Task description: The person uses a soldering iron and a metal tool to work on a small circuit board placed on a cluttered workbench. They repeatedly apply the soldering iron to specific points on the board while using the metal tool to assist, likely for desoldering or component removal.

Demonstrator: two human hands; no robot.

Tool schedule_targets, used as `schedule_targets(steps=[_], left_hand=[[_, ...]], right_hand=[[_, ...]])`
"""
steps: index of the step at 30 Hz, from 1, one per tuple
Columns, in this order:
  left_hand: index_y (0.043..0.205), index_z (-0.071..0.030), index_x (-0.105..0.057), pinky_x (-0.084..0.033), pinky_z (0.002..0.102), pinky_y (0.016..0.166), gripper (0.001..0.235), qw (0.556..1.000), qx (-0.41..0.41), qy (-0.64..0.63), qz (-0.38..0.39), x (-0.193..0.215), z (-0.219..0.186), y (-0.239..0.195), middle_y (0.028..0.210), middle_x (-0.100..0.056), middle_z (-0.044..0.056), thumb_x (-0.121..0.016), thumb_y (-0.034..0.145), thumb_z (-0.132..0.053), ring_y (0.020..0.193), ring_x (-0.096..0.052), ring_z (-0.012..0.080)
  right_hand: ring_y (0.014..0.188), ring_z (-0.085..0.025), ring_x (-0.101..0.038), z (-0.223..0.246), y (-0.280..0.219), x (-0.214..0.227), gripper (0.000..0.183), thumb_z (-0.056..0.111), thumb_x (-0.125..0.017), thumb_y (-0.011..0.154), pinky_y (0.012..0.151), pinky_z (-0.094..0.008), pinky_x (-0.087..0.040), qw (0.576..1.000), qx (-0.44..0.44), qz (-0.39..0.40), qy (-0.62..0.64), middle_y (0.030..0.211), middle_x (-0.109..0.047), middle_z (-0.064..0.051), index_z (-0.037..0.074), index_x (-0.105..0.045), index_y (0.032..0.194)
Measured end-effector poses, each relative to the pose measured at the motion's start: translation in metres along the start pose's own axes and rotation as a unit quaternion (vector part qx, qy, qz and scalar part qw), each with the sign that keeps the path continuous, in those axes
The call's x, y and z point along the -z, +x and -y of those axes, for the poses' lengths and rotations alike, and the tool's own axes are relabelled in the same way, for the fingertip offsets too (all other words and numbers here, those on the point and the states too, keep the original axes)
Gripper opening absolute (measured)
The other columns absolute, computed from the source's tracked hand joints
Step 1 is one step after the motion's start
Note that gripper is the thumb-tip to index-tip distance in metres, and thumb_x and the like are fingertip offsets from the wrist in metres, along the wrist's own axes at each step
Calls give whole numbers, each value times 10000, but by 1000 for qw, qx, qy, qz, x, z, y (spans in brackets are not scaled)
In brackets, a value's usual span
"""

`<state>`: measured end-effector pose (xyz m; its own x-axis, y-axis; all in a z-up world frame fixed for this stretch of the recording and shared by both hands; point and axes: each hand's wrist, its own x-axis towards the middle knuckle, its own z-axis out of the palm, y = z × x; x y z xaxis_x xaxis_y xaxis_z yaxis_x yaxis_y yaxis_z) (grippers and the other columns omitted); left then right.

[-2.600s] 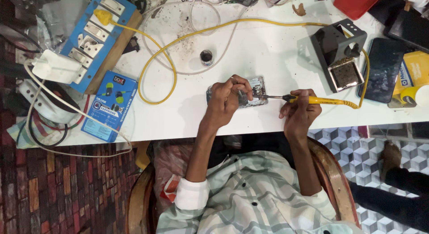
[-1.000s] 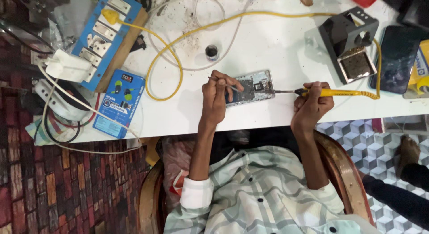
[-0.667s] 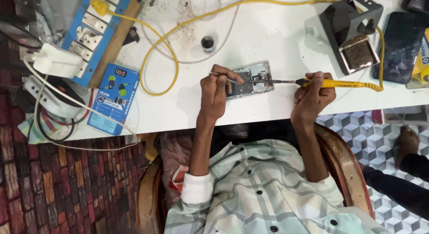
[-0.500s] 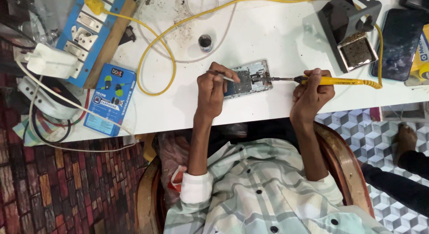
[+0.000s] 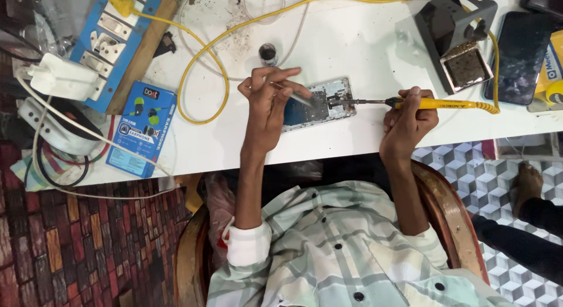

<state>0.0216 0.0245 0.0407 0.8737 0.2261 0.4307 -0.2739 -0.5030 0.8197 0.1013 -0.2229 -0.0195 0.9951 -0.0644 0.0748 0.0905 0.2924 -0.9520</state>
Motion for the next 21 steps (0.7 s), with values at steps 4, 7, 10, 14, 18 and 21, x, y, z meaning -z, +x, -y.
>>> schedule_targets(steps=[4, 7, 10, 14, 18, 21], left_hand=[[1262, -71, -655, -288, 369, 1038, 334, 998, 51, -22, 22, 3, 1, -4, 970, -782, -28, -424, 1150, -284, 987, -547, 110], [1232, -74, -662, -387, 332, 926, 312, 996, 64, -50, 30, -2, 7, -7, 951, -773, -12, -437, 1149, -273, 917, -512, 114], [1188, -67, -663, -444, 292, 781, 303, 992, 60, -107, 14, -11, 13, -12, 940, -757, 18, -435, 1163, -265, 816, -506, 104], [1156, -57, -628, -456, 255, 640, 312, 981, 57, -181, -27, -24, 21, -16, 903, -720, 39, -422, 1166, -290, 725, -589, 80], [1139, -49, -602, -488, 263, 645, 314, 974, 56, -220, -23, -30, 24, -20, 908, -703, 60, -412, 1181, -295, 774, -637, 102], [1111, -36, -612, -469, 263, 626, 311, 976, 71, -202, -26, -31, 24, -20, 881, -693, 64, -418, 1168, -272, 729, -589, 105]], right_hand=[[482, -51, -358, 0, 0, 0, 288, 255, -552, 1148, 416, -239, -305, 1000, 2, 5, 5, 700, -473, 2, 41, -525, 957], [483, -47, -352, 0, 1, 0, 292, 263, -550, 1154, 423, -236, -298, 1000, 6, 12, 11, 659, -436, 11, 39, -528, 967], [474, -48, -351, 1, 0, 0, 299, 266, -547, 1152, 414, -236, -293, 1000, 9, 10, 6, 648, -427, 12, 36, -528, 961], [466, -55, -356, 1, -1, 0, 309, 272, -531, 1152, 407, -239, -297, 1000, 1, -2, 5, 640, -423, 16, 39, -525, 948], [476, -69, -359, -1, -1, 3, 303, 251, -529, 1158, 422, -255, -311, 1000, -5, 2, 14, 666, -448, 2, 39, -522, 941], [460, -68, -356, -3, -1, 6, 314, 257, -516, 1157, 402, -252, -302, 1000, 9, 10, 5, 638, -425, 14, 49, -517, 922]])
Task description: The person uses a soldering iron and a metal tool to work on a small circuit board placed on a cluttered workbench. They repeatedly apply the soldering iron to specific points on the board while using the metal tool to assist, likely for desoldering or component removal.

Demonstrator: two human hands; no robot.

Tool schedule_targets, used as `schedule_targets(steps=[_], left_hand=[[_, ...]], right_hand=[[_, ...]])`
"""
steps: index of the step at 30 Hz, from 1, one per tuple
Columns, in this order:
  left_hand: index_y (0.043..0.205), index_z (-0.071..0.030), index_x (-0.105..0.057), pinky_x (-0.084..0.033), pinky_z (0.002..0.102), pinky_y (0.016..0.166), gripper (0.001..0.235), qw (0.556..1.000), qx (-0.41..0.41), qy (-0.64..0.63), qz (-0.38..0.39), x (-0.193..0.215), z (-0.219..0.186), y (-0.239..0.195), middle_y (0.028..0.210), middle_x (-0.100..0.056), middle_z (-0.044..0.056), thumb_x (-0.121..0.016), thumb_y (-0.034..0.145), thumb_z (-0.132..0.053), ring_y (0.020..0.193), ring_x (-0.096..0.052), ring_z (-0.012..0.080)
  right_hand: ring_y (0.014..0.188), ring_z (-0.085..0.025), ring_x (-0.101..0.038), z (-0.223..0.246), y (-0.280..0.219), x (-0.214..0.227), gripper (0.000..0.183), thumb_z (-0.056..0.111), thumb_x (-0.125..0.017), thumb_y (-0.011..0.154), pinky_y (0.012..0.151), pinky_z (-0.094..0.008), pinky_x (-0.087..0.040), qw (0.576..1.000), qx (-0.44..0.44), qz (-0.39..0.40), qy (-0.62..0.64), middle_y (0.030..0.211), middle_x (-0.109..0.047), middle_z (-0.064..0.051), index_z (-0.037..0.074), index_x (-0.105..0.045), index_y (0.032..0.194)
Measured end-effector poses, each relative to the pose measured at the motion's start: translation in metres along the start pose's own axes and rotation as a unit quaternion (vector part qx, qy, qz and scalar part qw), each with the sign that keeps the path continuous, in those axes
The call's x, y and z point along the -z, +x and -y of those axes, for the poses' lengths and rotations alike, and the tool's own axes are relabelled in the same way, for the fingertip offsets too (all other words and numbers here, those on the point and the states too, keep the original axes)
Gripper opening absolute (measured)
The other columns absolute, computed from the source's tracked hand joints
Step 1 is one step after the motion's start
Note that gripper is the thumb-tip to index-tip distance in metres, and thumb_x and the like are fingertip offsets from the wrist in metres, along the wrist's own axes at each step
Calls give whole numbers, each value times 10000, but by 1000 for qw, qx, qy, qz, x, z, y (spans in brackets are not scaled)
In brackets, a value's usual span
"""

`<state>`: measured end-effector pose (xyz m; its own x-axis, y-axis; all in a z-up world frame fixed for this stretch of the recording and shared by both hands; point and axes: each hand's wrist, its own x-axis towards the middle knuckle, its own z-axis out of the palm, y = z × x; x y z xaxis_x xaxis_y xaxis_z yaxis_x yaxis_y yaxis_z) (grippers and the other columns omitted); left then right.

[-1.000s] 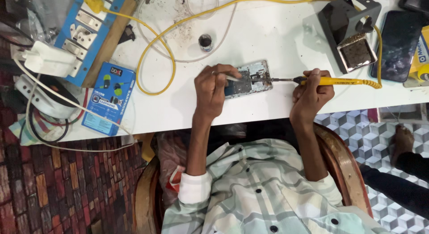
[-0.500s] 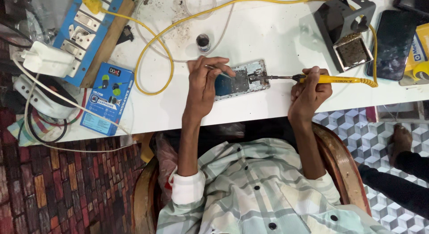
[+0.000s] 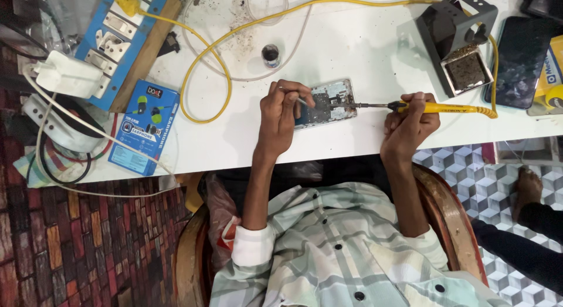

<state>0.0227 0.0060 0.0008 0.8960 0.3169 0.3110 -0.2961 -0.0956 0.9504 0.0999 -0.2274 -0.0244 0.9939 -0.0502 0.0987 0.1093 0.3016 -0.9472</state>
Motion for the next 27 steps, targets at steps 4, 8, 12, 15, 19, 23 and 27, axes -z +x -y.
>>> schedule_targets(steps=[4, 8, 12, 15, 19, 23, 27], left_hand=[[1072, -8, -599, -467, 278, 665, 260, 1000, -7, 27, 0, -3, -1, 0, 830, -639, 70, -424, 1155, -182, 699, -539, 128], [1015, 7, -543, -506, 290, 733, 190, 999, -24, 47, 2, -2, 1, -4, 810, -601, 81, -410, 1130, -64, 724, -567, 160], [999, 27, -524, -537, 315, 764, 134, 998, -45, 47, -12, -3, 3, -6, 851, -636, 116, -416, 1078, 10, 746, -608, 191], [987, 27, -523, -553, 318, 750, 136, 995, -67, 70, -36, -7, 5, -6, 875, -654, 126, -412, 1065, 37, 746, -638, 203], [989, 28, -515, -567, 325, 761, 97, 991, -92, 85, -45, -8, 7, -9, 923, -684, 145, -440, 1017, 82, 765, -660, 227], [996, 28, -524, -572, 328, 739, 95, 993, -81, 82, -38, -8, 9, -10, 935, -699, 154, -467, 1006, 103, 750, -667, 232], [1002, 21, -512, -578, 338, 738, 107, 993, -86, 61, -44, -8, 12, -10, 936, -691, 157, -449, 1013, 107, 739, -654, 232]], right_hand=[[446, -59, -328, -3, -2, 3, 321, 241, -535, 1146, 389, -257, -286, 999, 13, -45, 15, 644, -407, 16, 61, -483, 885], [431, -68, -350, -4, -6, 4, 332, 259, -514, 1140, 389, -255, -284, 999, 9, -44, -9, 614, -403, 15, 62, -476, 876], [474, -84, -385, -3, -4, 2, 311, 263, -507, 1155, 432, -256, -306, 999, 4, -14, -33, 648, -437, -3, 54, -490, 925], [477, -85, -400, -3, -2, -1, 287, 248, -517, 1143, 430, -253, -313, 999, -34, -27, -3, 675, -455, -8, 48, -510, 937], [500, -86, -416, -3, -4, 0, 292, 251, -513, 1152, 460, -260, -350, 1000, -15, -22, -7, 690, -474, -18, 48, -518, 942], [509, -84, -418, -4, -4, 0, 293, 255, -511, 1154, 472, -260, -360, 1000, -9, -23, -12, 695, -484, -19, 43, -531, 953], [495, -80, -413, -4, -4, -1, 288, 261, -518, 1154, 466, -253, -349, 999, -25, -25, -6, 692, -475, -12, 48, -522, 960]])
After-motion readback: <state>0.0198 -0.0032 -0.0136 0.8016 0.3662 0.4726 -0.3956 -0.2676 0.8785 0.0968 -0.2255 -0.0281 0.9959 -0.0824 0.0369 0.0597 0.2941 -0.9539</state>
